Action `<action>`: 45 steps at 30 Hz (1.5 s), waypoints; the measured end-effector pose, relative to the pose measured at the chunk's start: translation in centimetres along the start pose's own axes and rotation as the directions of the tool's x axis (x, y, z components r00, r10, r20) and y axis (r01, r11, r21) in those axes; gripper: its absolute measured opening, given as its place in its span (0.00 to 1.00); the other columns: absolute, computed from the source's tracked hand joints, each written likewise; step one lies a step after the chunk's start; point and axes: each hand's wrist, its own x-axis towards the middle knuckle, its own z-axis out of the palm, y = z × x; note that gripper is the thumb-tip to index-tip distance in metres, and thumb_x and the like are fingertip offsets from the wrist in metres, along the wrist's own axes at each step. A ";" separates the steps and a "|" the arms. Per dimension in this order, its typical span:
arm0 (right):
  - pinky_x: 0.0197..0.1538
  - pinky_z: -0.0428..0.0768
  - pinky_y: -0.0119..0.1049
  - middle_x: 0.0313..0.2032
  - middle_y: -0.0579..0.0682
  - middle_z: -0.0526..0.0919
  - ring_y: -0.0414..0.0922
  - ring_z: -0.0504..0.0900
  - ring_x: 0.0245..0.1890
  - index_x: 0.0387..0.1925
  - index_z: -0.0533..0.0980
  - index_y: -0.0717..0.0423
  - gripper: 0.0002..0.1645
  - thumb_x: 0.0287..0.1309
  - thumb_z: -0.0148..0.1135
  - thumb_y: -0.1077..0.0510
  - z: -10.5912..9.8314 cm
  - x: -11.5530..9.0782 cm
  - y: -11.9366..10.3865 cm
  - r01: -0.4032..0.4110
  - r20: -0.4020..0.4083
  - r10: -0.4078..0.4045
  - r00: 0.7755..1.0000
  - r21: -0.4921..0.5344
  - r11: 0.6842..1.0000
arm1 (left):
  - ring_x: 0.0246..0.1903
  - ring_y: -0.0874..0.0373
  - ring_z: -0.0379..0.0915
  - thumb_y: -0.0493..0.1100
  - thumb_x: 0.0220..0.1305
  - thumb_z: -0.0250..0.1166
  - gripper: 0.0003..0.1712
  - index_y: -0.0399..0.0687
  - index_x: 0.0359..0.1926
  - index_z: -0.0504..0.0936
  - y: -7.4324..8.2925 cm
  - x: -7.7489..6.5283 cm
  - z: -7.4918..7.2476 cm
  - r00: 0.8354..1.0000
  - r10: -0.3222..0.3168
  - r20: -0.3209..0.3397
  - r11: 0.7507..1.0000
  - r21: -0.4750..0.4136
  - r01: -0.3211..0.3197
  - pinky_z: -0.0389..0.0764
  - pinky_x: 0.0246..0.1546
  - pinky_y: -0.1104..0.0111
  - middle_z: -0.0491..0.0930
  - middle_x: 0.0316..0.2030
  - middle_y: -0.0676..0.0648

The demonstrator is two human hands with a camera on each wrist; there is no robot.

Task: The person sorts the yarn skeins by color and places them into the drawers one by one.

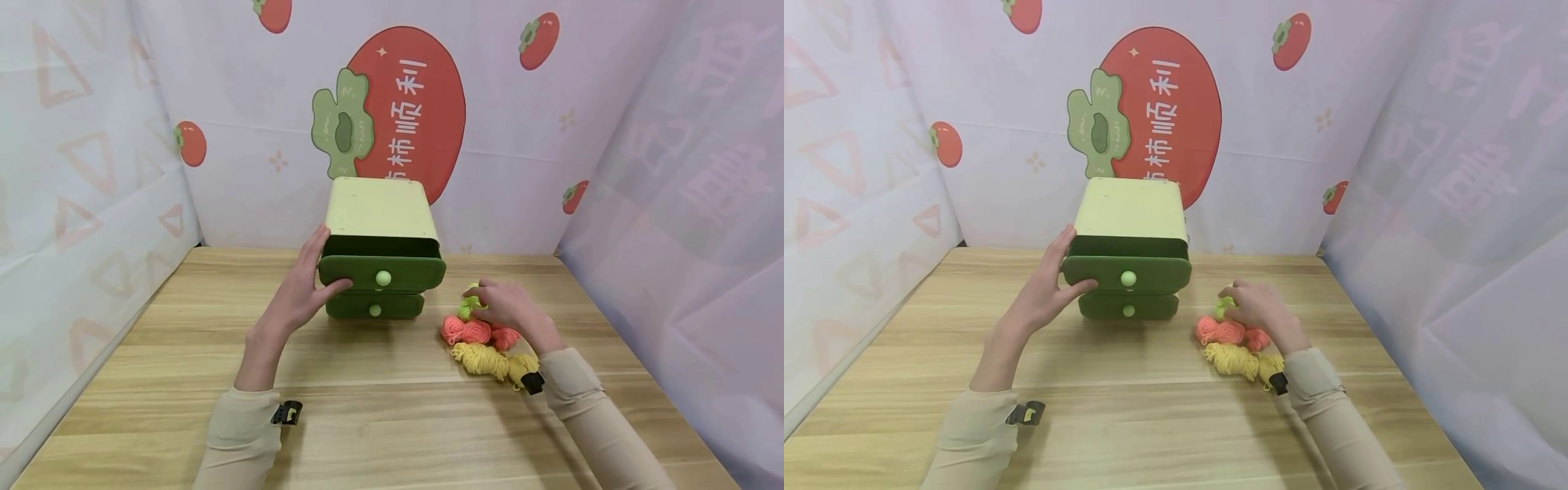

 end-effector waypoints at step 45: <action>0.24 0.75 0.36 0.32 0.43 0.87 0.38 0.80 0.26 0.36 0.84 0.47 0.05 0.60 0.70 0.52 0.1 0.5 0.7 0.015 -0.090 -0.014 0.996 0.009 1.000 | 0.79 0.52 0.38 0.58 0.61 0.69 0.58 0.59 0.80 0.41 0.0 0.1 0.0 1.000 -0.008 0.003 1.000 0.019 0.008 0.56 0.76 0.48 0.39 0.80 0.53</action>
